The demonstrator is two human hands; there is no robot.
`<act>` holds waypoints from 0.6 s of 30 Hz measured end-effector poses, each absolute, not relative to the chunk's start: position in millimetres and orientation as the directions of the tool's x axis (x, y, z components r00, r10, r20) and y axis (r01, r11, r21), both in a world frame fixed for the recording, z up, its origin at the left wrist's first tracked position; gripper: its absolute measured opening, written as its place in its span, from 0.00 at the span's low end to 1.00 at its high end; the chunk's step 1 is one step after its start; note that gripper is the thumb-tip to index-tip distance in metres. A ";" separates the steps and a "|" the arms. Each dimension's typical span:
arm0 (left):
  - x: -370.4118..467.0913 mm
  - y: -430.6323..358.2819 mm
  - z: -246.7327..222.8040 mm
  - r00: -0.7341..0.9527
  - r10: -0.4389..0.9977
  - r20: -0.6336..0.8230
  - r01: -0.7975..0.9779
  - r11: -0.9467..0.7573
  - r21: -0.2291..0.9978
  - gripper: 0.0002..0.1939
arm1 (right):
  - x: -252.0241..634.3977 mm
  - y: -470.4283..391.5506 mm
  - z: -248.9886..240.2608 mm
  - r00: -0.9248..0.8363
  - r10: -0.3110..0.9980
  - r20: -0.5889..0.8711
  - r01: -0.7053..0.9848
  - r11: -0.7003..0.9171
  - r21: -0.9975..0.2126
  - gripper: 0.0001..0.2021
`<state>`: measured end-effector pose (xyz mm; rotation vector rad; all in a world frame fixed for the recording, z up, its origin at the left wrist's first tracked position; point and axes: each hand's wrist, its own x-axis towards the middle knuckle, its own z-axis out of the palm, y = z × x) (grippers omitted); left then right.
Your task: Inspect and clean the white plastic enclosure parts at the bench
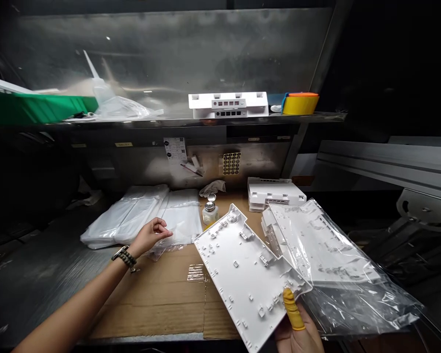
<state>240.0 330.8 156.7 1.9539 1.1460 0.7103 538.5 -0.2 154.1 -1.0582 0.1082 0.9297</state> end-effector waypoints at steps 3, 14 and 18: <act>241.8 325.7 163.9 0.530 0.846 0.058 0.365 -0.289 0.885 0.13 | 533.7 9.1 141.7 0.599 0.650 -0.467 -0.680 0.105 -0.726 0.45; 267.2 256.6 143.0 0.625 0.741 0.248 0.322 -0.534 0.782 0.09 | 445.6 55.3 140.7 0.302 0.893 -0.334 -0.552 -0.122 -0.825 0.33; 270.0 245.8 136.7 0.591 0.758 0.276 0.402 -0.574 0.714 0.15 | 451.8 45.9 141.6 0.316 0.882 -0.349 -0.528 -0.142 -0.837 0.33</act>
